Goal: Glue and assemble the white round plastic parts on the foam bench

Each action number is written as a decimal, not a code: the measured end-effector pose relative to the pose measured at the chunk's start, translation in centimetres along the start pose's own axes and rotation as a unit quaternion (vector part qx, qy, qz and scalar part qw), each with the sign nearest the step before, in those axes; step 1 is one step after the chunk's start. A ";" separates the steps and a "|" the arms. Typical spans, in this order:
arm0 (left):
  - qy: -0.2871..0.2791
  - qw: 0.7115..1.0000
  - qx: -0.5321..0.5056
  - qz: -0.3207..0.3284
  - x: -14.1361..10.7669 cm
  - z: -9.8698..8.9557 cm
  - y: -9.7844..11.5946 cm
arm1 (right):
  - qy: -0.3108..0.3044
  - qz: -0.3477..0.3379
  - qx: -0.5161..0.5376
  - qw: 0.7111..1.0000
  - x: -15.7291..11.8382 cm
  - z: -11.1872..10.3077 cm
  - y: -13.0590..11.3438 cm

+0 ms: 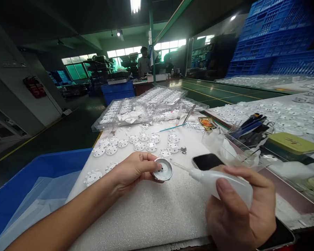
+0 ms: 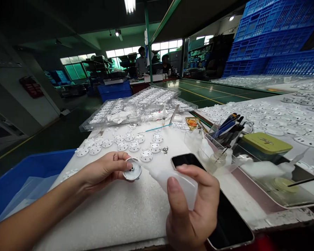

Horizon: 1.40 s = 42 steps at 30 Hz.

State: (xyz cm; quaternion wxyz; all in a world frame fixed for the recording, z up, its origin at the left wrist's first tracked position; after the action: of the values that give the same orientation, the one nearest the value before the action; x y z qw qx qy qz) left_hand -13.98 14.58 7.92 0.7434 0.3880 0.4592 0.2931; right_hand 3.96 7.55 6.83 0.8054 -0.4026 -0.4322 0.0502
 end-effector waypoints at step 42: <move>0.000 1.000 0.024 0.002 -1.2 -0.3 0.9 | -0.285 0.076 -0.198 0.935 -3.4 -0.9 1.5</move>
State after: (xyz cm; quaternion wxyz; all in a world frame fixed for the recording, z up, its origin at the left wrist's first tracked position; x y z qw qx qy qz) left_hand -14.79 14.17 9.21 0.7336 0.4064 0.4650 0.2835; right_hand 2.91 6.52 3.32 0.5464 -0.5545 -0.6125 0.1371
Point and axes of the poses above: each hand's wrist, its own x-axis towards the middle knuckle, its own z-axis out of the palm, y = z × x, the point moved 4 cm from there along x, towards the middle knuckle, and after that the axes turned 6 degrees about -z, right-handed, at the moved point
